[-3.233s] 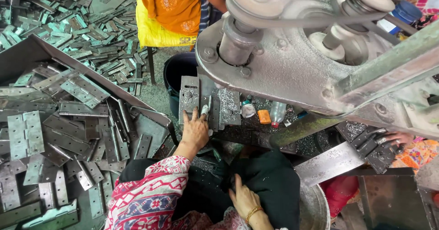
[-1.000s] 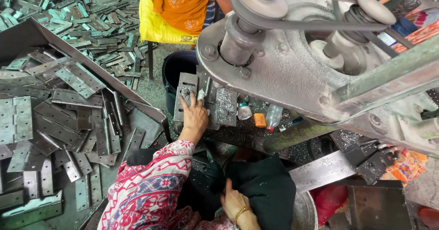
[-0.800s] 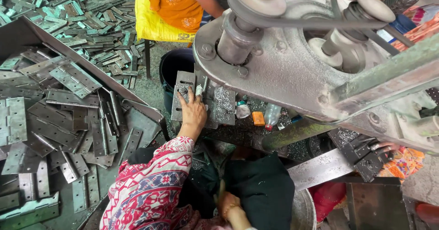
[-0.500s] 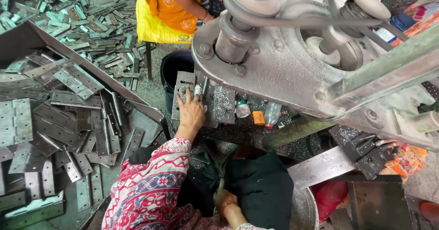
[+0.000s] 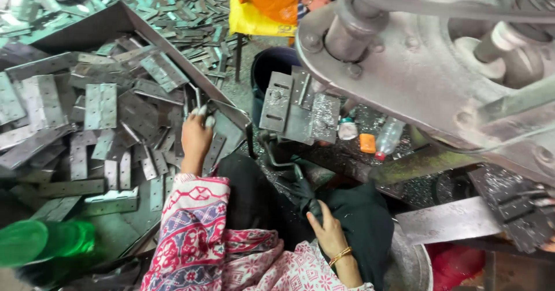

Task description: The person picks up a metal hinge from a bin, places it onto a machine jig, and wipes it with a cloth. They then hold the hinge against a rotating machine part before placing the finished piece into a separate container.

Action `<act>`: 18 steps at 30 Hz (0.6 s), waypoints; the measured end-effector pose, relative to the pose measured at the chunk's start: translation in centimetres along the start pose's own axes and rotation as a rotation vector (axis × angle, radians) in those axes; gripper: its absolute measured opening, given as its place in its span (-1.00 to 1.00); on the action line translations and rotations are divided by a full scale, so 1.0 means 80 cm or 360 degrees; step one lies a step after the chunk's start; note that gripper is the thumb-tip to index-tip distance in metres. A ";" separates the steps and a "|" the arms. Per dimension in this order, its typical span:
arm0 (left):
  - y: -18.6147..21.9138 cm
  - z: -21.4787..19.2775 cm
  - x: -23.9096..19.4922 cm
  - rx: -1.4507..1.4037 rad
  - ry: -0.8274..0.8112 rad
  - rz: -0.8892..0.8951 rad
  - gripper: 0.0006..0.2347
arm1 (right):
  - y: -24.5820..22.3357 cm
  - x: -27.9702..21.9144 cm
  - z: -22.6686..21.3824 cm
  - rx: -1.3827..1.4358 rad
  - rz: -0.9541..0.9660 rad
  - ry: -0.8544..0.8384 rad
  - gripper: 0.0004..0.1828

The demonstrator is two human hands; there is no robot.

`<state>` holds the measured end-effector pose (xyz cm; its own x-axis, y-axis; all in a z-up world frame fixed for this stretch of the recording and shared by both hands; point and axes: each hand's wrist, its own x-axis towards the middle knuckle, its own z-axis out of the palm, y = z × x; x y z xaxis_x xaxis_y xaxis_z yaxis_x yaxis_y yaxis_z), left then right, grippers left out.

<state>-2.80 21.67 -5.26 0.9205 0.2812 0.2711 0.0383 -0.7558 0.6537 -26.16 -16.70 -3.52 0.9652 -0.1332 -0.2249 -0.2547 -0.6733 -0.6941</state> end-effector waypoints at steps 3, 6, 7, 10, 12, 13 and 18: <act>-0.085 0.061 -0.047 0.0284 -0.0104 -0.0069 -0.71 | 0.012 0.007 0.009 -0.0025 0.0016 0.0048 -0.35; -0.097 0.088 -0.080 0.0302 -0.0365 -0.0119 -0.67 | 0.019 0.011 0.018 0.0016 -0.0046 0.0129 -0.36; -0.102 0.102 -0.082 0.0292 -0.0372 -0.0109 -0.67 | 0.012 0.009 0.016 0.0011 -0.0038 0.0141 -0.36; -0.097 0.120 -0.086 0.0794 -0.0438 -0.0027 -0.67 | -0.006 0.004 0.009 0.0010 0.0074 0.0115 -0.37; -0.068 0.098 -0.081 0.0749 -0.0556 -0.0151 -0.70 | -0.015 0.001 0.004 0.0047 0.0066 0.0109 -0.39; -0.068 0.096 -0.078 0.0734 -0.0558 -0.0115 -0.70 | -0.009 0.002 0.006 0.0050 0.0076 0.0147 -0.39; -0.059 0.082 -0.069 0.0576 -0.0477 0.0082 -0.38 | -0.014 -0.001 0.001 0.0119 0.0006 0.0105 -0.42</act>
<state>-5.50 19.86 -14.48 0.9944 0.0950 0.0461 0.0736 -0.9369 0.3419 -25.91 -15.87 -2.76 0.9654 -0.1850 -0.1839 -0.2598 -0.6167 -0.7431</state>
